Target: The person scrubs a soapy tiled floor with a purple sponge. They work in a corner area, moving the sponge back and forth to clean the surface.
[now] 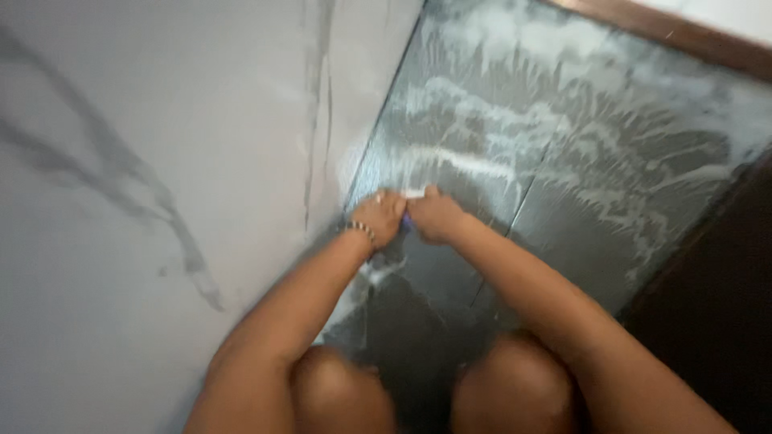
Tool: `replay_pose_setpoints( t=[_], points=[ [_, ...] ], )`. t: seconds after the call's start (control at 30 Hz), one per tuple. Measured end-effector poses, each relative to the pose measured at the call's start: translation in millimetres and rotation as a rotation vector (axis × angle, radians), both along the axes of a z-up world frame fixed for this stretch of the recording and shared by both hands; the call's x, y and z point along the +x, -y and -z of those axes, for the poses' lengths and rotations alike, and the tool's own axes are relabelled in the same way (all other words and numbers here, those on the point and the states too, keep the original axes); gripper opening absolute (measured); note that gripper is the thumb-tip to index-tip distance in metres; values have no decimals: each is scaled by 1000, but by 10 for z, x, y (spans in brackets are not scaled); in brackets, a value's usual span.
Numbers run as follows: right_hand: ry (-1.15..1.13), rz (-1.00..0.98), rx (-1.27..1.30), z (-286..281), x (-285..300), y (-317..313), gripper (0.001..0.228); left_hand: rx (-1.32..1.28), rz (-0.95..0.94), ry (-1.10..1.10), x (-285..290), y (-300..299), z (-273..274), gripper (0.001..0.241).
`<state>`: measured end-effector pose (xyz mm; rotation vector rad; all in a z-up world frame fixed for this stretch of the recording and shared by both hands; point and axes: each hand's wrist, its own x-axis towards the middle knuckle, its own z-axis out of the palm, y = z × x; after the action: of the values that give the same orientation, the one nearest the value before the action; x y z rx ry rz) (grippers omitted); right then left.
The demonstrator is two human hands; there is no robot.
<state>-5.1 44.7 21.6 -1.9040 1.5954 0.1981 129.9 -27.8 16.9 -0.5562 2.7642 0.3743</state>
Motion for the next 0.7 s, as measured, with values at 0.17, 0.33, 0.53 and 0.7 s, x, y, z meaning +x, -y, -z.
replay_pose_setpoints(
  t=[0.17, 0.33, 0.53, 0.7],
  points=[
    [-125, -11, 35, -106, -17, 130, 34, -126, -27, 84, -79, -55, 6, 29],
    [-302, 42, -152, 53, -203, 480, 32, -263, 31, -51, -289, 337, 94, 18],
    [-344, 285, -296, 21, -111, 397, 25, -264, -80, -108, -321, 304, 99, 20],
    [-344, 536, -258, 95, 270, -204, 24, -176, 21, -105, -137, -97, 106, 24]
  ],
)
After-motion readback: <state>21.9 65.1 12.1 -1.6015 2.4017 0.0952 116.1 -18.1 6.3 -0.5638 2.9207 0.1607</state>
